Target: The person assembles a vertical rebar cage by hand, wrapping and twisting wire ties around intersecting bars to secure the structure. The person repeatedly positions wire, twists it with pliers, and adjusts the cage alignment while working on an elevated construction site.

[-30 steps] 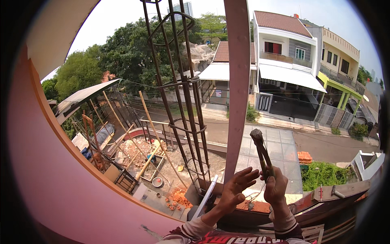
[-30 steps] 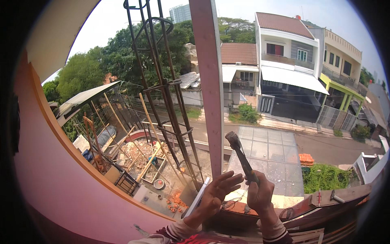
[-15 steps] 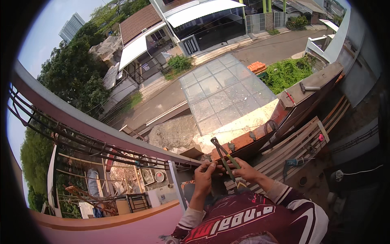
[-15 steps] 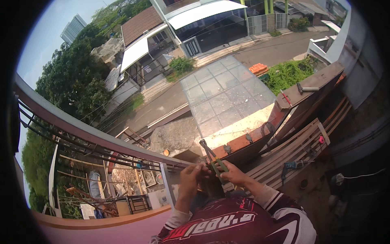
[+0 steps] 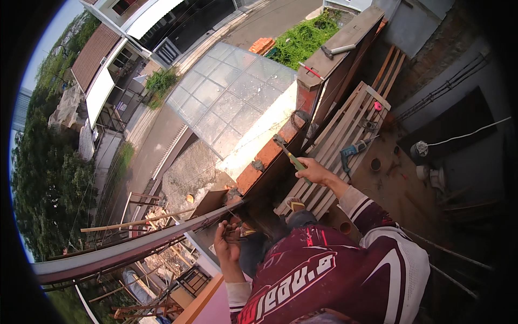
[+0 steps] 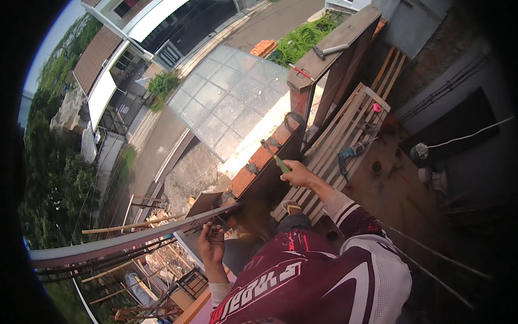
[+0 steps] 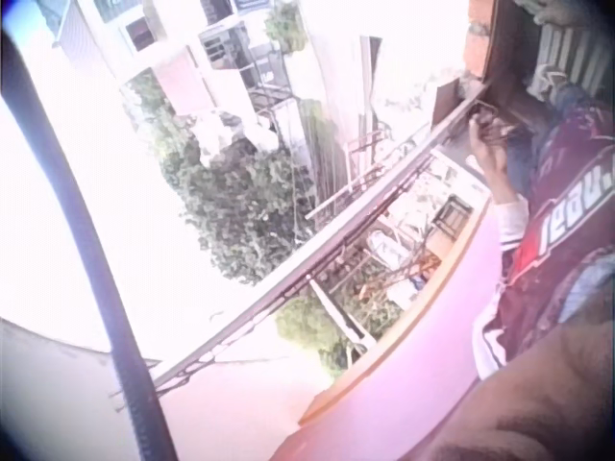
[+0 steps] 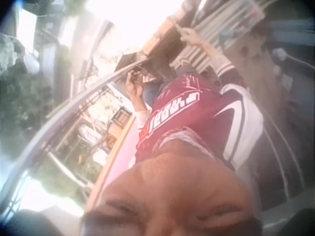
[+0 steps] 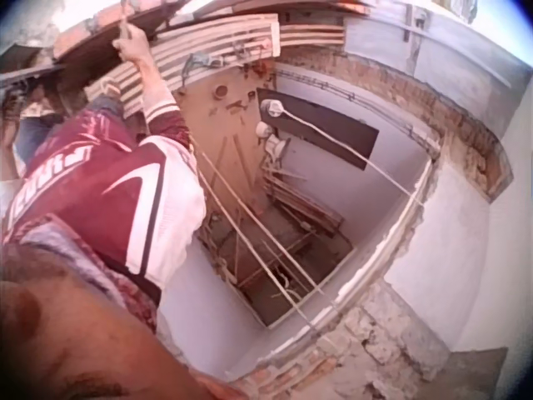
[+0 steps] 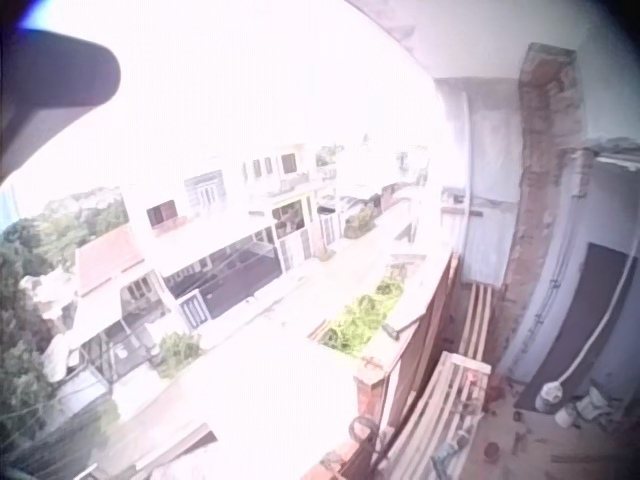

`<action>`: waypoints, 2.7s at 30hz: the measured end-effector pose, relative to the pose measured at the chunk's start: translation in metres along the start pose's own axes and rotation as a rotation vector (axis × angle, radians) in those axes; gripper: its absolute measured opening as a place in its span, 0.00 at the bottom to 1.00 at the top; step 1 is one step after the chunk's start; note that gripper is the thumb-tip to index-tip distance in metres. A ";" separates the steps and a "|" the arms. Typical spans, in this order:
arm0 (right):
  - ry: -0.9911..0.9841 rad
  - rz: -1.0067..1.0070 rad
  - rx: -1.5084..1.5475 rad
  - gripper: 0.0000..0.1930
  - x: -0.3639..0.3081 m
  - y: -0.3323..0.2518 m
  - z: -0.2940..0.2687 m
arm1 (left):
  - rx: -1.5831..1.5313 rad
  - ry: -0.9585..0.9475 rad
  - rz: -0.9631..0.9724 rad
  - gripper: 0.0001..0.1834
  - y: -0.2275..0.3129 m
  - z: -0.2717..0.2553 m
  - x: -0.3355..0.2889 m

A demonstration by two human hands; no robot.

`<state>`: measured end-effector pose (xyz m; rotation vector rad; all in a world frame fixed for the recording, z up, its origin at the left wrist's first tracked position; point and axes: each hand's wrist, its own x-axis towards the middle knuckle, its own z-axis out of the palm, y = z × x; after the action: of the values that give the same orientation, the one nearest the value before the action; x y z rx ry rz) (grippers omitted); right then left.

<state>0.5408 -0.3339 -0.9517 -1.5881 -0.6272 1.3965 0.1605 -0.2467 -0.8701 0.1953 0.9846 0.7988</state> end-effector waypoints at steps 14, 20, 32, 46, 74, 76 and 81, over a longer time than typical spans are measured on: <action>0.863 -0.165 -0.981 0.25 0.157 -0.137 -0.241 | 0.027 0.283 -0.015 0.14 -0.049 -0.032 -0.035; 0.764 -0.129 -1.232 0.25 0.205 -0.146 -0.249 | -0.205 0.161 0.038 0.31 -0.063 -0.032 -0.070; 0.905 -0.401 -1.299 0.23 0.267 -0.100 -0.338 | 0.257 0.339 0.133 0.11 -0.074 -0.006 -0.077; -0.613 -0.113 -0.392 0.21 0.085 -0.069 0.005 | 0.421 0.045 0.636 0.09 -0.029 0.090 -0.114; -0.944 -0.401 0.528 0.11 -0.066 -0.233 0.237 | 0.859 0.293 1.139 0.17 -0.006 0.078 -0.150; -0.917 -0.413 0.578 0.11 -0.068 -0.236 0.244 | 1.090 0.338 1.168 0.19 -0.011 0.074 -0.142; -0.893 -0.651 0.352 0.10 -0.091 -0.230 0.259 | 1.319 0.228 0.872 0.31 -0.009 0.085 -0.139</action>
<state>0.3141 -0.2269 -0.6954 -0.3459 -1.1976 1.5315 0.1917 -0.3307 -0.7335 1.7915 1.5486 0.8199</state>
